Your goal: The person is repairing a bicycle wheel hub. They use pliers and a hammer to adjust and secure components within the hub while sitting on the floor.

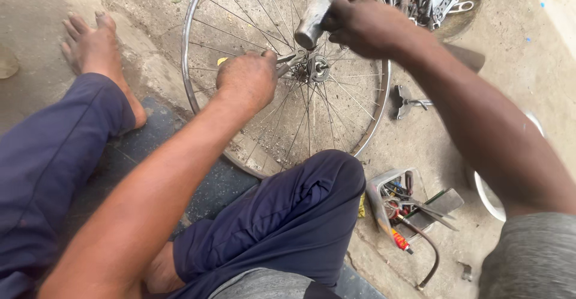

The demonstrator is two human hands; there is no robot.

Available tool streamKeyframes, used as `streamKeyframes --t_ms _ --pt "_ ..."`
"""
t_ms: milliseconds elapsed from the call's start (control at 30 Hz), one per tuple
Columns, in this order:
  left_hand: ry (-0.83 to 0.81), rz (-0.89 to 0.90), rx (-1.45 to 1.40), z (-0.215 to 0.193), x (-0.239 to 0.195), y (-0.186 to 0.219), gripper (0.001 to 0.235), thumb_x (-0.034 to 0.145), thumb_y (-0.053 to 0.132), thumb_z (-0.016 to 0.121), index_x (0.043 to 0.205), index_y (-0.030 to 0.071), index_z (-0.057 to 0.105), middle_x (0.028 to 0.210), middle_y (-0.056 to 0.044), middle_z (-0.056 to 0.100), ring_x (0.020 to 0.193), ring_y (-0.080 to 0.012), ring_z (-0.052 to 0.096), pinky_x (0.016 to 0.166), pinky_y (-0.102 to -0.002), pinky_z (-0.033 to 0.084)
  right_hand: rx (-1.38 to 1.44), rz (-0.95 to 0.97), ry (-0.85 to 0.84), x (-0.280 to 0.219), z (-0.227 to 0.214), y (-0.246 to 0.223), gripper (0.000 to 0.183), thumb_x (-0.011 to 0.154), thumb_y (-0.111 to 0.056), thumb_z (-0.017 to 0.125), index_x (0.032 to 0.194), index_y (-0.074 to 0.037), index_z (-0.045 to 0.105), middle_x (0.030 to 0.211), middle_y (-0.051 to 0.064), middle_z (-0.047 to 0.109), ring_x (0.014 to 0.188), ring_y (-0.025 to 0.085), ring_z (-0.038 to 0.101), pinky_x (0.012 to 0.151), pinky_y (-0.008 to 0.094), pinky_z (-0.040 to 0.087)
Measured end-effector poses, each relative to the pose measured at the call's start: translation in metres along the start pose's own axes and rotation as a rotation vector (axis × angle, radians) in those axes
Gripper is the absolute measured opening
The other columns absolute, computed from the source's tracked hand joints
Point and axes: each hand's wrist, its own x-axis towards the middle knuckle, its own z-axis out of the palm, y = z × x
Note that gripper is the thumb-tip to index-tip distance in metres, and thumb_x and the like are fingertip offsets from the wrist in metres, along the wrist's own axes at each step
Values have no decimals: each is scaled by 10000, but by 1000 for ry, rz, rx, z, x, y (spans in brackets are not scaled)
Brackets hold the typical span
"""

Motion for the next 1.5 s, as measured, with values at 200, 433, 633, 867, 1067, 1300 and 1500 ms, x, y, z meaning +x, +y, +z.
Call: streamKeyframes --t_ms 200,433,633,867,1067,1300,1500 --pt "19 -4 -9 10 1 -3 337 1081 258 462 1292 2 521 989 -212 665 721 -276 739 542 -413 635 360 -376 254 -5 -10 33 400 999 -225 615 1336 -9 617 1252 190 706 1086 259 684 908 433 547" --pt "27 -15 4 8 -3 1 332 1107 268 423 1270 -2 528 1016 -220 657 727 -274 731 553 -415 622 398 -210 377 -2 21 8 333 1107 -272 563 1350 -57 638 1158 161 730 1007 255 712 901 428 568" --pt "23 -16 -140 21 -1 1 283 1064 211 532 1275 21 539 991 -198 681 778 -281 717 649 -447 633 265 -183 227 -26 29 4 439 976 -299 676 1337 -73 570 1209 157 711 1050 260 691 910 430 537" --pt "74 -146 -540 56 -29 -57 432 965 270 669 1322 58 551 1181 -199 654 959 -318 696 877 -507 585 1681 38 597 -134 176 16 369 1005 -190 624 1341 -61 546 809 98 560 600 158 569 485 277 485" --pt "102 -76 -236 81 -26 -67 536 906 295 737 1336 30 556 1505 -290 419 1064 -406 693 956 -531 541 2412 187 580 -231 309 5 364 985 -267 587 1248 -37 482 956 143 622 700 171 553 559 295 487" --pt "95 -121 -217 89 -27 -51 522 917 317 720 1322 15 588 1370 -299 575 1160 -447 658 992 -527 547 2843 -215 288 -259 369 17 356 1103 -340 620 1197 -17 503 892 81 535 727 171 511 598 279 475" --pt "-75 -140 -455 123 -43 -37 444 897 264 706 1277 48 627 1212 -231 696 1144 -396 688 1010 -505 547 2641 -30 611 -271 364 0 309 1023 -256 598 1242 -47 536 918 84 557 707 126 511 575 253 473"
